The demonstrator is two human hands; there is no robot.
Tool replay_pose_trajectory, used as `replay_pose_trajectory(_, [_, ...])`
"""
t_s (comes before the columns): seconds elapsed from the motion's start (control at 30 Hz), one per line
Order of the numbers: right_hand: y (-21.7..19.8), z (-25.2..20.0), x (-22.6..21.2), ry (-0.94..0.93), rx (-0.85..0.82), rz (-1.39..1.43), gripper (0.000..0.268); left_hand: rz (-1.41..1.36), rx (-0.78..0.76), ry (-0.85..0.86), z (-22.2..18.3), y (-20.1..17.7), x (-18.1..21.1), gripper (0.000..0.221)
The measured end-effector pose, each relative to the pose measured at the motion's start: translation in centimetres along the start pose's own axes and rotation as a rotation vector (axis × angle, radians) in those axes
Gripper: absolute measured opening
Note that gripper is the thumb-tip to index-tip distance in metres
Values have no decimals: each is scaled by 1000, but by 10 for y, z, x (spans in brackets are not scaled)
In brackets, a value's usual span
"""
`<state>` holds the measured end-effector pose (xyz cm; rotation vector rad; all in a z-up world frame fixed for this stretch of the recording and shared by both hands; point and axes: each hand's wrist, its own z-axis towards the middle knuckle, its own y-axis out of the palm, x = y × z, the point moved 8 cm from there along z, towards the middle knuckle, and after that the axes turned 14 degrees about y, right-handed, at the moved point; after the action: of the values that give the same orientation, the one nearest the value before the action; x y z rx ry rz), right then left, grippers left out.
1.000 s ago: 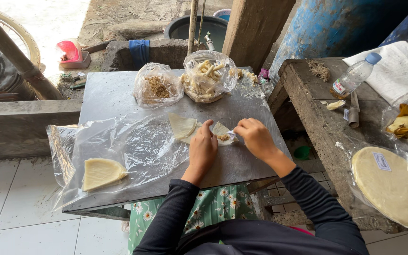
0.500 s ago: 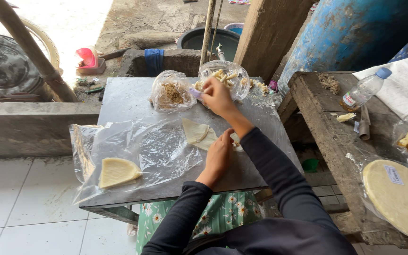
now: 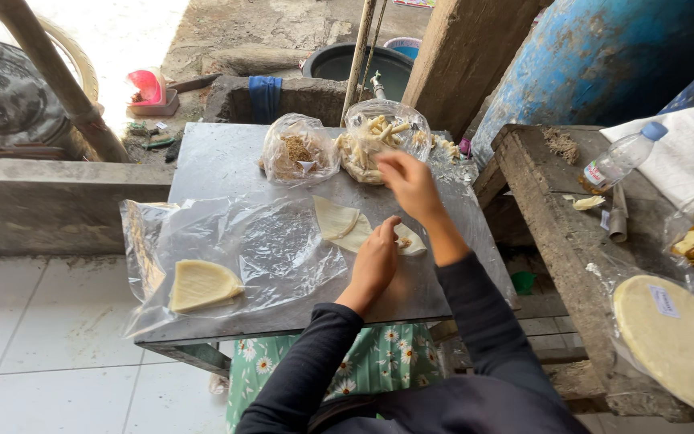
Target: The person places a small amount of filling onto thin dough wrappers and folds them into triangles by hand on a metal table.
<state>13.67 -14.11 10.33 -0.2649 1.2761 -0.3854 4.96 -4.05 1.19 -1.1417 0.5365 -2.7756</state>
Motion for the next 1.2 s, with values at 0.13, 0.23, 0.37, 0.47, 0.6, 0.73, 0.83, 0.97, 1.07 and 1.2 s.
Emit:
replay_pose_trajectory(0.13, [-66, -87, 19, 40, 234, -353, 20, 24, 11, -9, 2, -9, 10, 46])
replay_pose_trajectory(0.23, [-65, -126, 43, 127, 204, -604, 26, 61, 5, -17, 5, -6, 12, 48])
replay_pose_trajectory(0.37, [-56, -139, 59, 165, 226, -664, 29, 110, -9, -21, 4, -4, 9, 47])
replay_pose_trajectory(0.47, [-53, -133, 64, 193, 211, -598, 22, 155, -11, 23, 4, -2, 11, 42])
replay_pose_trajectory(0.6, [-51, -125, 68, 254, 190, -502, 22, 180, -17, 41, 6, -2, 13, 39])
replay_pose_trajectory(0.73, [-49, -120, 72, 373, 152, -266, 24, 173, -15, 10, 5, -4, 12, 36])
replay_pose_trajectory(0.83, [-41, -117, 57, 321, 165, -157, 20, 145, 0, -2, 6, -7, 12, 41])
replay_pose_trajectory(0.97, [-27, -125, 32, 168, 222, -267, 26, 99, 6, -17, 5, -7, 11, 44])
replay_pose_trajectory(1.07, [-17, -134, 21, 112, 238, -314, 24, 93, 8, -32, 4, -6, 9, 47])
replay_pose_trajectory(1.2, [-16, -141, 14, 39, 244, -302, 19, 72, 15, -28, 2, -7, 9, 46])
